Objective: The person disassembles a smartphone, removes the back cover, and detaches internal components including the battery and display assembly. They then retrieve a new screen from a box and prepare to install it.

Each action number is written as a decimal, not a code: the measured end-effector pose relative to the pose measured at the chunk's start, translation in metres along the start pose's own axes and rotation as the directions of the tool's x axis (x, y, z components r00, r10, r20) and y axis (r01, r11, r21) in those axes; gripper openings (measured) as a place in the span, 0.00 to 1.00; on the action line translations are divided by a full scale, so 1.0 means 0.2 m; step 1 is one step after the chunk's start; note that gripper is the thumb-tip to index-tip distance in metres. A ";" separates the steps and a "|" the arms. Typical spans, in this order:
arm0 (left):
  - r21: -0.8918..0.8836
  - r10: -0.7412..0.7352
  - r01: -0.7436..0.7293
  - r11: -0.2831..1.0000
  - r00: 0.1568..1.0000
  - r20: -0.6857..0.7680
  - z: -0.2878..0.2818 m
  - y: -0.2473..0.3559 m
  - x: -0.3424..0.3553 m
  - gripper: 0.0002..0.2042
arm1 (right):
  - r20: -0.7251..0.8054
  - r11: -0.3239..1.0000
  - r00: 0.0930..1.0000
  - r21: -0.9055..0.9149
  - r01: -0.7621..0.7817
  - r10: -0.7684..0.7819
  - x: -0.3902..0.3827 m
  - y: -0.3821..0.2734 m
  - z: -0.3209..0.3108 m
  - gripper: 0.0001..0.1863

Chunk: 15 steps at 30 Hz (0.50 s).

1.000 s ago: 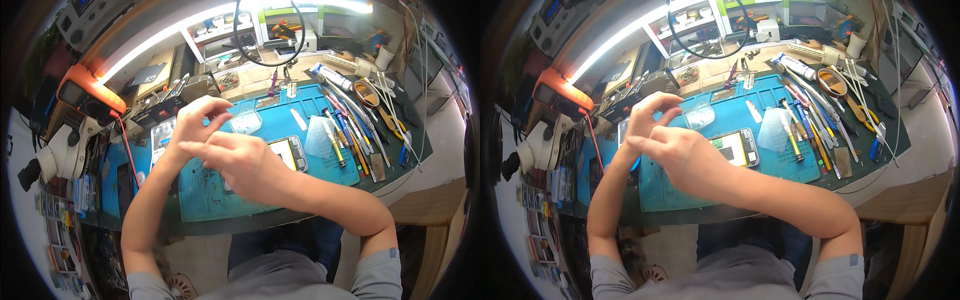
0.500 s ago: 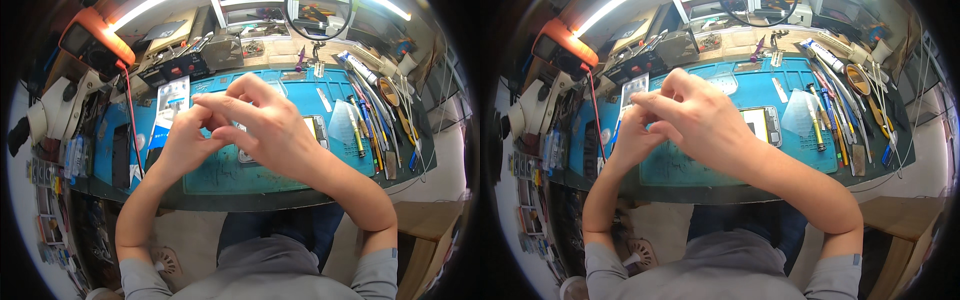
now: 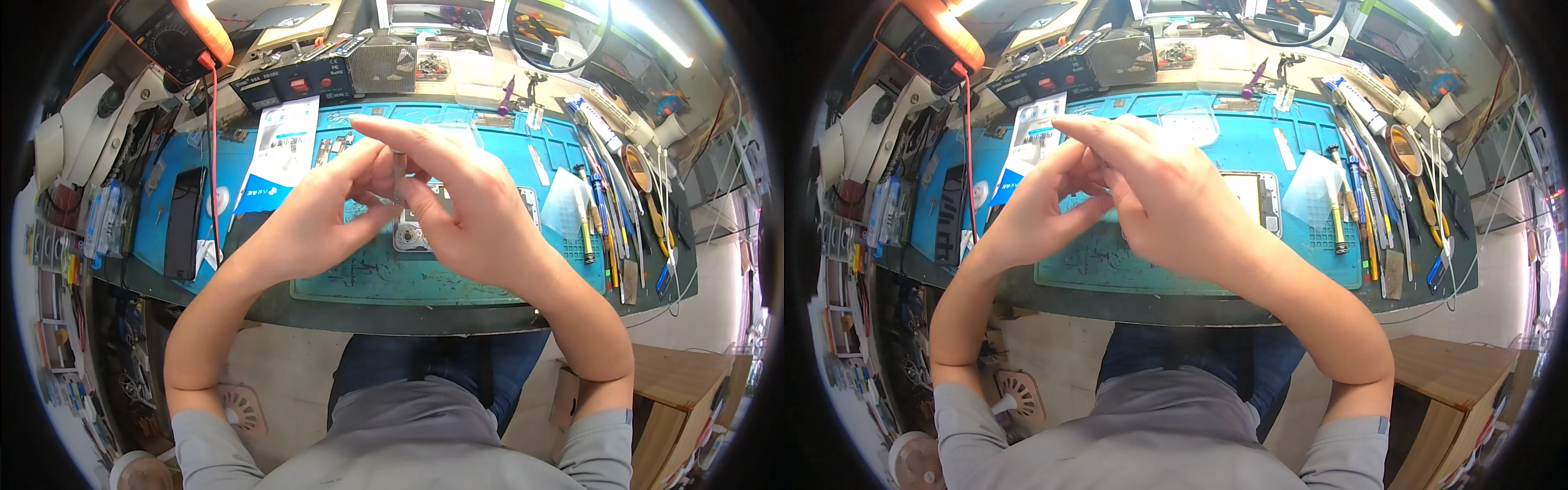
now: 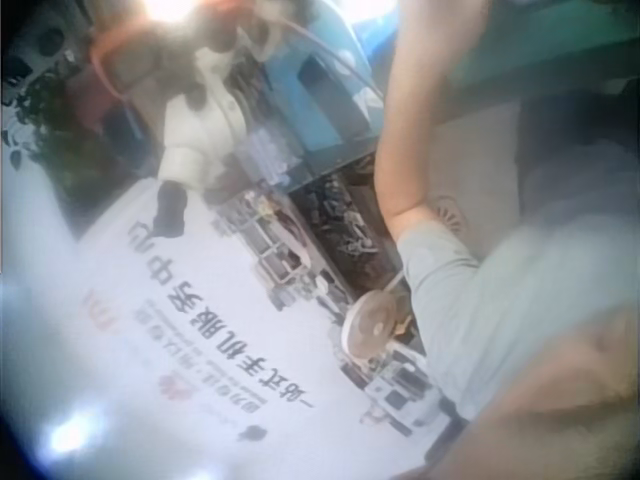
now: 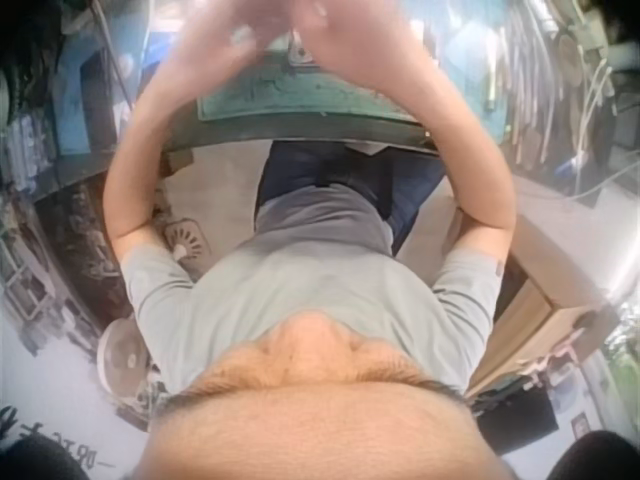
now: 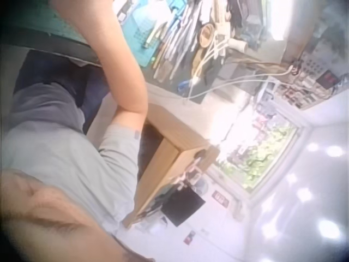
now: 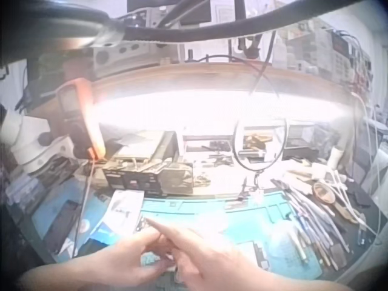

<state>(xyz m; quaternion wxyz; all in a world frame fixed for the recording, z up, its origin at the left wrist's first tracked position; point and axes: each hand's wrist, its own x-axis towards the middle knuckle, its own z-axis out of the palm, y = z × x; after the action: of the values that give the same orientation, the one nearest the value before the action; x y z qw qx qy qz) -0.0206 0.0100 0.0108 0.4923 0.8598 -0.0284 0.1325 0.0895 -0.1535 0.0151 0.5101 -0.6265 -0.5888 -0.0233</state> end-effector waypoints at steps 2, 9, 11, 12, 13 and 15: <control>0.095 -0.087 0.084 0.992 0.996 0.030 -0.01 0.01 0.01 0.22 | 0.012 0.998 1.000 -0.053 0.014 -0.014 0.00 -0.01 -0.01 0.33; 0.065 0.071 -0.070 0.995 0.997 -0.016 0.01 -0.02 0.01 0.18 | 0.010 0.999 1.000 -0.039 0.021 -0.020 0.00 0.01 -0.01 0.34; 0.081 0.005 -0.004 0.997 1.000 -0.010 0.00 -0.03 0.01 0.17 | 0.023 0.997 0.999 -0.064 0.032 -0.030 0.00 0.00 -0.01 0.33; 0.139 -0.020 0.020 0.990 1.000 0.002 -0.01 -0.02 0.01 0.18 | 0.038 0.993 0.999 -0.110 0.040 -0.036 0.00 0.00 -0.02 0.33; 0.197 -0.046 0.043 0.980 0.999 0.013 -0.01 -0.01 0.01 0.18 | 0.054 0.987 0.998 -0.155 0.048 -0.040 0.00 0.00 -0.03 0.33; 0.240 -0.044 0.026 0.970 0.996 0.072 -0.03 0.02 0.01 0.17 | 0.026 0.991 0.999 -0.125 0.046 -0.043 0.00 0.01 -0.02 0.32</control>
<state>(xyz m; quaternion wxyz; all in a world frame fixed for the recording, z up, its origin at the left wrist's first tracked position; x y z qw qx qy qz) -0.0201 0.0131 0.0187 0.3862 0.9176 -0.0159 0.0932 0.0924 -0.1558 0.0155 0.4623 -0.6442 -0.6058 -0.0644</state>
